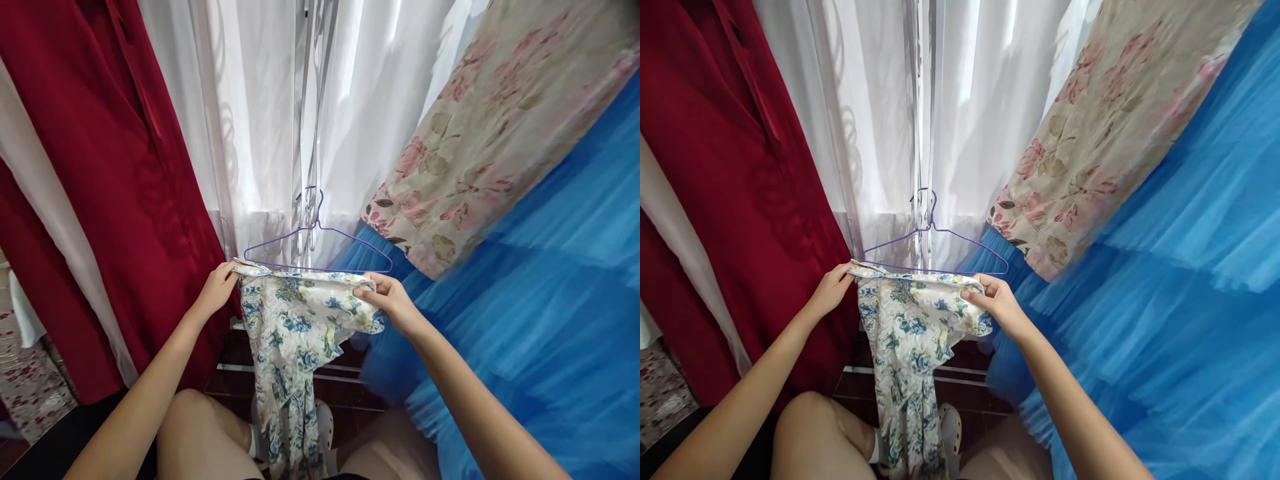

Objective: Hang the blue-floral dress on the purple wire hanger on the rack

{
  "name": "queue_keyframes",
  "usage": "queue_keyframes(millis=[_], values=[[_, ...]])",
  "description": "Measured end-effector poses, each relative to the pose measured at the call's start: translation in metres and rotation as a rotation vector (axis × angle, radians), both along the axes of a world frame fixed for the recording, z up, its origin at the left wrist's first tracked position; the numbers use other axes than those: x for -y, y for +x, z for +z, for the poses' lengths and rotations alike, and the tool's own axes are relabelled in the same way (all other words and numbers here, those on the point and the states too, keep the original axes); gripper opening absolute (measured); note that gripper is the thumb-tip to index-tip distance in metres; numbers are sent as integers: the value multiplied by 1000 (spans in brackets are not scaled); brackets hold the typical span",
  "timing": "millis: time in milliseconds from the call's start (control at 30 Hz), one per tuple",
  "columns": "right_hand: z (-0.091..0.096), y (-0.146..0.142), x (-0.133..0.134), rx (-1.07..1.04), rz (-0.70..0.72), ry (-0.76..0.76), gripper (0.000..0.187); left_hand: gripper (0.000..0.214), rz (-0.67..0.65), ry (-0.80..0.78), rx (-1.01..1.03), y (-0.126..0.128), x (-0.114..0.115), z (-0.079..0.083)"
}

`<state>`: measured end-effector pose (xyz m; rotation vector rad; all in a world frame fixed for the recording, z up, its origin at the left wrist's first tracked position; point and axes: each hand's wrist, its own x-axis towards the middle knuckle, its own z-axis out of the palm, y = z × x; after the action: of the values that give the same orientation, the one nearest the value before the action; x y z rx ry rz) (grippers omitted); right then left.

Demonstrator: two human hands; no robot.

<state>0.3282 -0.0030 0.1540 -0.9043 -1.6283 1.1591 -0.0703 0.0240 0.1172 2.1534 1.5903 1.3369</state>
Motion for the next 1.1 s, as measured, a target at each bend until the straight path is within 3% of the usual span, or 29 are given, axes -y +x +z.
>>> queue_keyframes(millis=[100,167,200,300,367,533,667,733,900,1100], values=[[-14,1,-8,63,8,11,32,31,25,-67,-12,0,-8,-6],[-21,1,-9,158,0,73,23,31,29,-83,-7,-1,-12,-10],[-24,0,-10,204,-18,121,25,32,19,-89,-1,-3,-14,-12],[-30,-1,-16,361,-97,268,65,35,-26,-119,11,-7,-24,-16],[-33,-2,-26,524,-143,319,78,36,-41,-131,22,-9,-32,-18],[-37,-3,-49,822,-296,376,69,33,-52,-91,36,-9,-47,-17],[-36,-9,-54,887,-444,441,38,28,-34,-26,38,-1,-39,-1],[-37,-13,-52,902,-453,463,28,25,-8,40,20,6,-29,13],[-42,-19,-40,877,-340,483,16,17,-15,215,-123,29,-8,50],[-46,-25,-25,738,-311,419,21,19,-2,250,-313,64,-3,69]])
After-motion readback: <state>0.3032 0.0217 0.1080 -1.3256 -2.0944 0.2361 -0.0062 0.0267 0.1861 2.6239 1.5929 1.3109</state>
